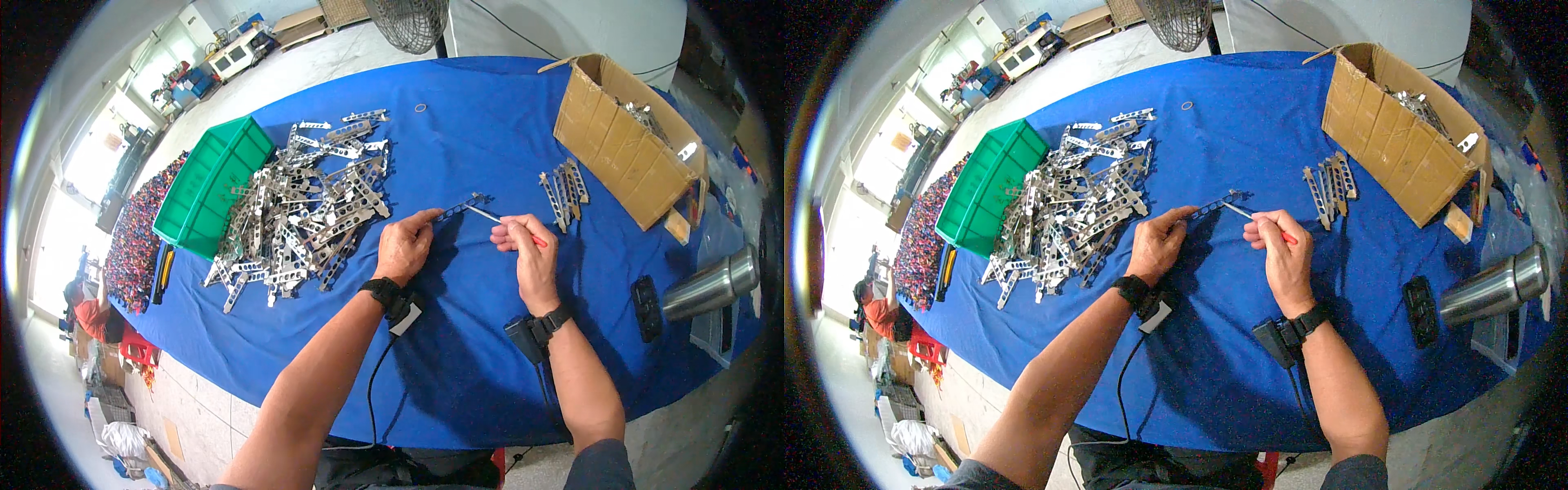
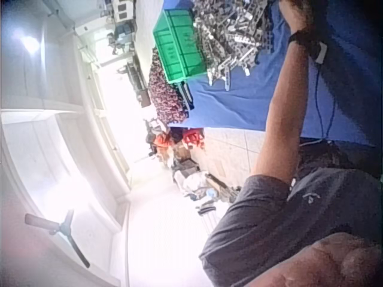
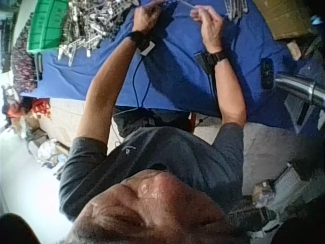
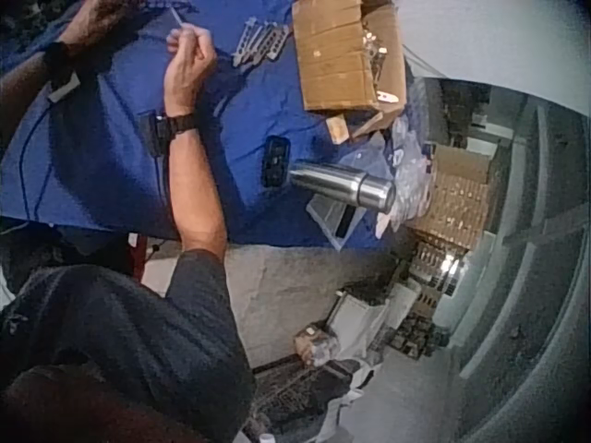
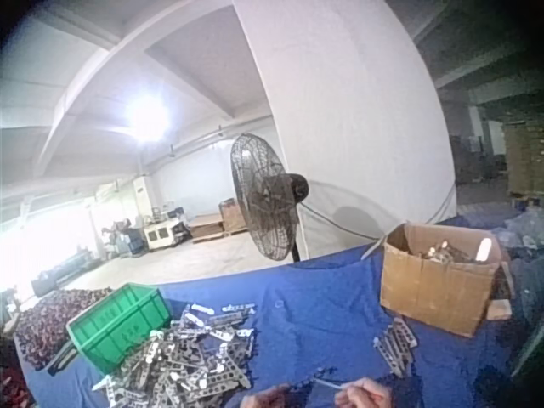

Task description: Assemble small metal components using a screwdriver.

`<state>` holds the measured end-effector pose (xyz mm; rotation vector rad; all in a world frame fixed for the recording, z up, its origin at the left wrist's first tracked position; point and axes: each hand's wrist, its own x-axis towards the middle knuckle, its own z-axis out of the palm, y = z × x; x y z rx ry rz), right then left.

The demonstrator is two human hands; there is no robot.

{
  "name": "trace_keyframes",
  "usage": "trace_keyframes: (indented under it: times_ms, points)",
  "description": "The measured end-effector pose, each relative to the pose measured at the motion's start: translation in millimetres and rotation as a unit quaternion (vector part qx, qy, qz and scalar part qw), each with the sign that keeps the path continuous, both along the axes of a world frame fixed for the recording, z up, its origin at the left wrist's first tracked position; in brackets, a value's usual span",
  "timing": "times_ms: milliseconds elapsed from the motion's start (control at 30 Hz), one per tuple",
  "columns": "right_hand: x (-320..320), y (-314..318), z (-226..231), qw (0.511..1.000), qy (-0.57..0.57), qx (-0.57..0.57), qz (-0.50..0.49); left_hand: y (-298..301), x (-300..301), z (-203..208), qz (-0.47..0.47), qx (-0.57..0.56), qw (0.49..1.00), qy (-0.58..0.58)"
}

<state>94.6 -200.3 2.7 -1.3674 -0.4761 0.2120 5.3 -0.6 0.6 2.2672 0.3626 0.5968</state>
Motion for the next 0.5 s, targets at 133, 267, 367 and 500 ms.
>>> trace_keyframes:
  times_ms: [133, 267, 367, 500]
  points:
    - [-3.2, 4.5, 2.2, 1.0, -0.002, 0.004, -0.003, 0.7, -0.3, -1.5, -0.001, 0.001, 1.0, -0.005]
    - [-4.5, -0.4, 2.7, 1.0, -0.027, 0.004, -0.003, 1.8, -1.2, -1.6, 0.001, -0.01, 1.0, 0.001]
    - [-4.0, -5.0, 2.2, 0.999, -0.021, -0.006, 0.026, 0.4, -0.3, 0.6, 0.003, 0.002, 1.0, 0.013]
    - [-9.1, 1.6, 6.2, 0.998, -0.037, -0.034, 0.04, 1.2, -0.4, -0.5, 0.008, 0.001, 1.0, 0.019]
